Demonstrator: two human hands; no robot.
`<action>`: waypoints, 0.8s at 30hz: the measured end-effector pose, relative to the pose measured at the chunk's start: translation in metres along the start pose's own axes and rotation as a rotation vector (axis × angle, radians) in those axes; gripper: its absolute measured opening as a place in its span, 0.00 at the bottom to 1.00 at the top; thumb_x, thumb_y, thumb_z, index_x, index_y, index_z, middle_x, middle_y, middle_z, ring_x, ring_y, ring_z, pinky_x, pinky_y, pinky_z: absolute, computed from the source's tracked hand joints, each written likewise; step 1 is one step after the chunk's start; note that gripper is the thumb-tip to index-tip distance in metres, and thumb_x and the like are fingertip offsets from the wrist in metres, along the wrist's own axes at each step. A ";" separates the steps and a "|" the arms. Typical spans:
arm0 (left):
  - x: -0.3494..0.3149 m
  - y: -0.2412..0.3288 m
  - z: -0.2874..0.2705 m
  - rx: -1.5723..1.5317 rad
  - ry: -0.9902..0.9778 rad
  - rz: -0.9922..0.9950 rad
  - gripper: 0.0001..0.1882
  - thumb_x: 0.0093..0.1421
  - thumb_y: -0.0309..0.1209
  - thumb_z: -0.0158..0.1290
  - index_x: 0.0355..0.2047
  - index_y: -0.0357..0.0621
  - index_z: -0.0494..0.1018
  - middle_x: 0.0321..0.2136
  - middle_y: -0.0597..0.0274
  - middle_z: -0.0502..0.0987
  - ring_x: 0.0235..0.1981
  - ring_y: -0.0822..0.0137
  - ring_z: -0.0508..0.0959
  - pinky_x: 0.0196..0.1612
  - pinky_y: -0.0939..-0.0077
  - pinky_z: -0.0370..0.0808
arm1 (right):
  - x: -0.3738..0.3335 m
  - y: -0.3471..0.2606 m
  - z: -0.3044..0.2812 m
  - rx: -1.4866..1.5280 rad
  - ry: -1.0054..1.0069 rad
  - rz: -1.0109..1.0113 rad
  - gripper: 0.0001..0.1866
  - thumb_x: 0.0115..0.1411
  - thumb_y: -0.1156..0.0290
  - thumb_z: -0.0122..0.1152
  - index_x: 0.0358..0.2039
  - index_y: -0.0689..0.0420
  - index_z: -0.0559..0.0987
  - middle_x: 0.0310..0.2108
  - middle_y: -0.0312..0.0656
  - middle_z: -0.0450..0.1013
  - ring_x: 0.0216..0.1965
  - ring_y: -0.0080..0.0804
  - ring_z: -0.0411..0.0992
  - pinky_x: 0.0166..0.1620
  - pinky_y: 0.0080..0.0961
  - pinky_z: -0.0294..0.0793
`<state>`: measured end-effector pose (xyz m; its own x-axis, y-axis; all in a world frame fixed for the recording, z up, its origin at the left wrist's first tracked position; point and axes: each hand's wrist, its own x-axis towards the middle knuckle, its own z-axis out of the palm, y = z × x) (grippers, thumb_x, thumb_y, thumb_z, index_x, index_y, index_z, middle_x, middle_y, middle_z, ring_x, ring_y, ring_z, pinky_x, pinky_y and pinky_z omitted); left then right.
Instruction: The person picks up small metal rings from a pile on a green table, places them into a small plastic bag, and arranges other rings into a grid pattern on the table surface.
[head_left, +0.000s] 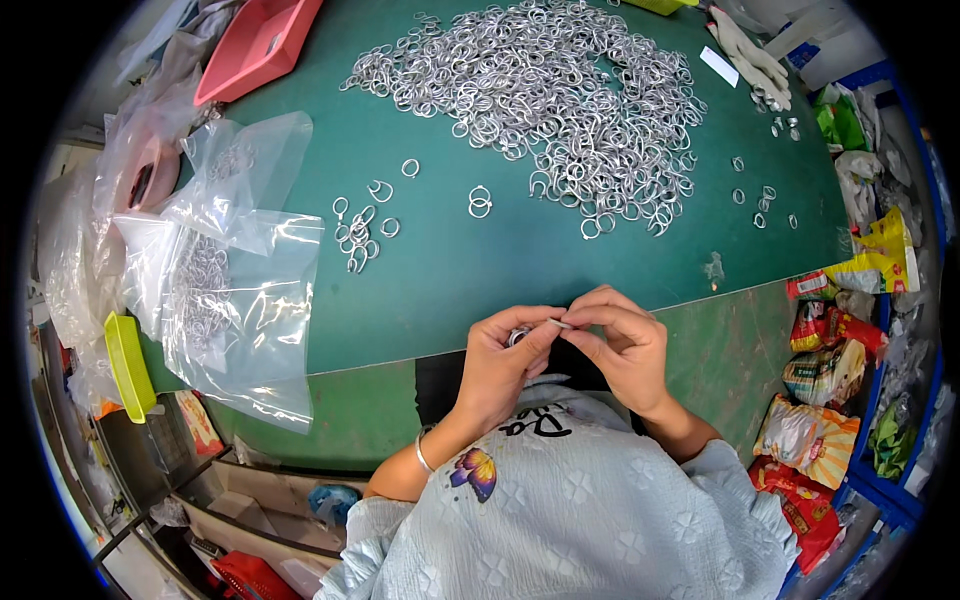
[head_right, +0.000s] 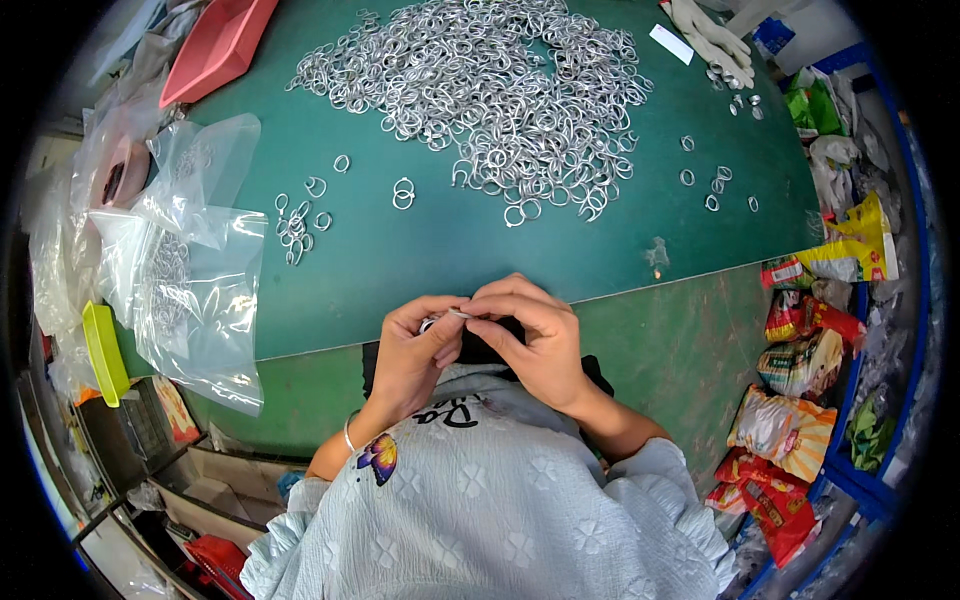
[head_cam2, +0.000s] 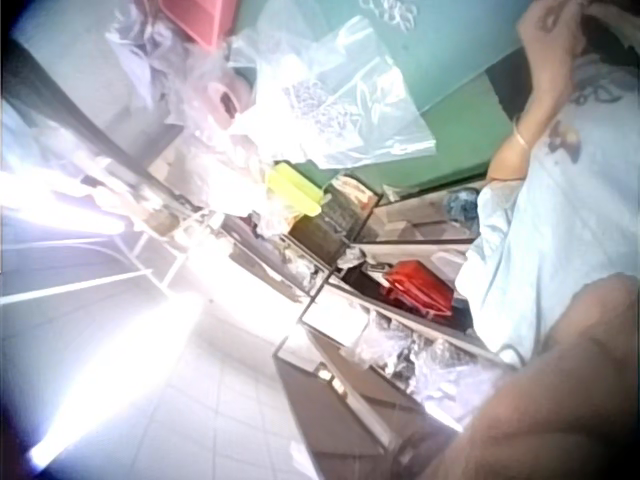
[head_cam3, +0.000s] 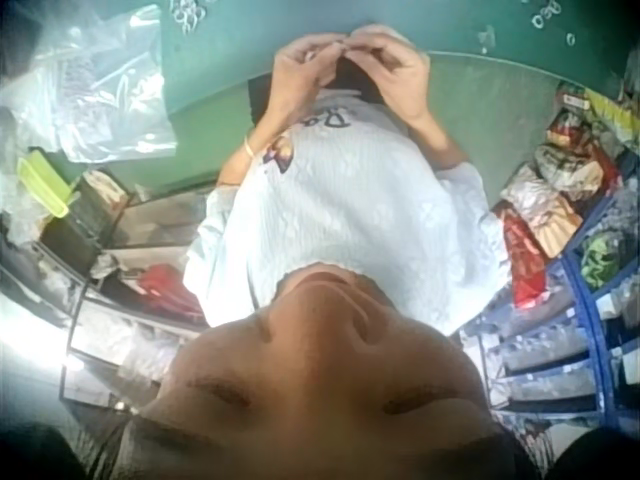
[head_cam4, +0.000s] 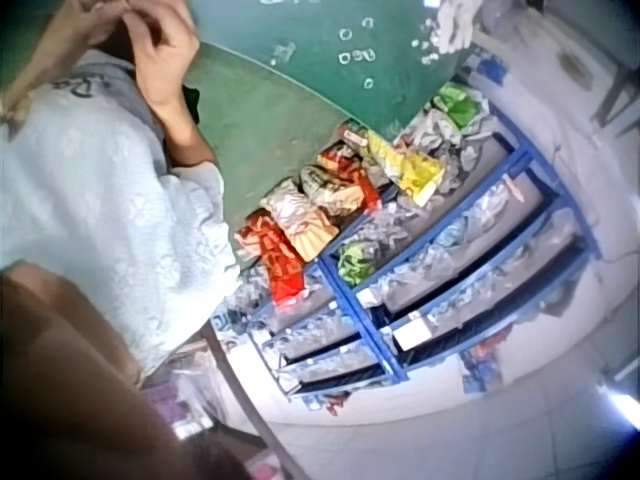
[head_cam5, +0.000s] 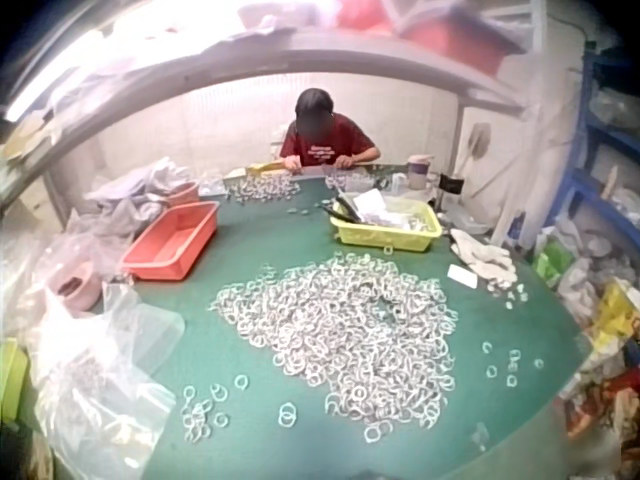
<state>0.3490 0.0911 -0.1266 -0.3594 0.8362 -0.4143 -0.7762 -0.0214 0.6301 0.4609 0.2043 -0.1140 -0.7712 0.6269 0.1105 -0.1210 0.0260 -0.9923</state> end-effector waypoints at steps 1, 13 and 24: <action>0.001 0.001 -0.001 -0.055 -0.031 -0.048 0.10 0.60 0.25 0.53 0.42 0.35 0.75 0.25 0.67 0.74 0.19 0.82 0.61 0.20 0.85 0.57 | 0.000 -0.001 0.000 -0.012 0.002 0.000 0.11 0.50 0.88 0.60 0.36 0.65 0.80 0.35 0.43 0.73 0.37 0.28 0.71 0.40 0.22 0.70; 0.004 -0.001 -0.011 -0.144 -0.102 -0.210 0.13 0.59 0.20 0.47 0.45 0.33 0.71 0.42 0.51 0.76 0.42 0.66 0.77 0.46 0.72 0.76 | 0.037 0.023 -0.021 -1.234 0.139 -0.210 0.12 0.49 0.73 0.65 0.37 0.56 0.80 0.45 0.40 0.68 0.46 0.43 0.62 0.46 0.35 0.60; -0.002 0.004 -0.023 -0.100 -0.092 -0.265 0.16 0.63 0.28 0.49 0.49 0.34 0.70 0.36 0.60 0.74 0.36 0.71 0.74 0.42 0.74 0.74 | 0.002 0.034 -0.018 -0.554 0.134 -0.142 0.05 0.53 0.77 0.62 0.32 0.58 0.78 0.40 0.39 0.71 0.41 0.34 0.67 0.45 0.30 0.61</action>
<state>0.3347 0.0769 -0.1389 -0.0921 0.8659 -0.4917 -0.8855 0.1547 0.4381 0.4662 0.2208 -0.1481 -0.6809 0.6797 0.2728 0.1549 0.4976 -0.8534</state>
